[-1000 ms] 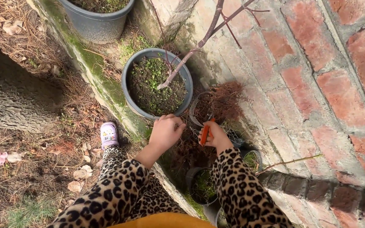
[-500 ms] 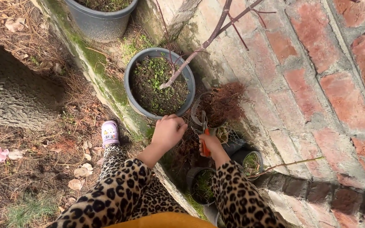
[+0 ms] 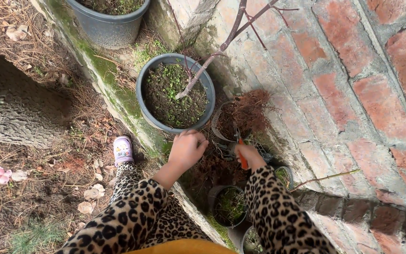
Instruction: Pruning and breaking down dried potted plants using hand shears in an outdoor garden area.
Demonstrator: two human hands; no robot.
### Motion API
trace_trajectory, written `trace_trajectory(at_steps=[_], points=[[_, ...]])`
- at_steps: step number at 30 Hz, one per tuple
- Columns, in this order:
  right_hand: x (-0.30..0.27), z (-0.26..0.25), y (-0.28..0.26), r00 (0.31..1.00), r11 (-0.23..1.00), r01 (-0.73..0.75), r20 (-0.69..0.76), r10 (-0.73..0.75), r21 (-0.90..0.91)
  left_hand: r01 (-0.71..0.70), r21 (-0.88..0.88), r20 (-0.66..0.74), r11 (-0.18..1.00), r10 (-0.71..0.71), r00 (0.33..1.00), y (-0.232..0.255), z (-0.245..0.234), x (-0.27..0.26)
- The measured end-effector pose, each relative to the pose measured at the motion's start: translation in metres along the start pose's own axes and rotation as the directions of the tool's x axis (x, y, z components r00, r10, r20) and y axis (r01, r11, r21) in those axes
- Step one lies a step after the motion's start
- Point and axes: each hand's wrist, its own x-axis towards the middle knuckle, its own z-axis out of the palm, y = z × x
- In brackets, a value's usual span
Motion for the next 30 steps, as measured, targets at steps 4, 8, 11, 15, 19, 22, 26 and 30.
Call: trace_trajectory(at_steps=[4, 8, 11, 15, 19, 22, 26, 30], points=[[-0.021, 0.000, -0.027, 1.000, 0.997, 0.012, -0.023, -0.014, -0.071, 0.029, 0.005, 0.017, 1.000, -0.029, 0.999, -0.003, -0.004, -0.004], [-0.081, 0.000, -0.052, 0.986, 0.980, 0.161, -0.026, -0.165, -0.114, 0.035, 0.023, 0.007, 0.999, -0.035, 0.999, -0.003, -0.006, -0.008], [-0.094, 0.001, -0.053, 0.976, 0.949, 0.213, 0.008, -0.217, -0.232, 0.032, 0.010, 0.021, 0.999, -0.032, 0.999, 0.001, -0.007, -0.007], [-0.129, 0.009, -0.056, 0.973, 0.953, 0.222, -0.009, -0.229, -0.206, 0.027, 0.042, 0.017, 0.999, -0.028, 0.999, -0.006, -0.001, -0.002], [-0.098, 0.009, -0.051, 0.952, 0.947, 0.252, -0.123, -0.279, -0.198, 0.026, 0.039, 0.025, 0.999, -0.027, 0.999, -0.003, -0.003, -0.002], [-0.082, 0.017, -0.058, 0.956, 0.963, 0.265, -0.146, -0.256, 0.052, 0.019, 0.045, 0.024, 0.999, -0.020, 1.000, 0.000, -0.007, -0.006], [-0.049, 0.031, -0.065, 0.988, 0.985, 0.151, -0.056, -0.146, 0.086, 0.017, 0.047, 0.016, 0.999, -0.018, 1.000, -0.003, -0.007, -0.007], [-0.024, 0.039, -0.038, 0.994, 0.992, 0.110, 0.006, -0.110, -0.055, 0.039, 0.058, 0.009, 0.998, -0.040, 0.999, -0.019, 0.000, -0.005]])
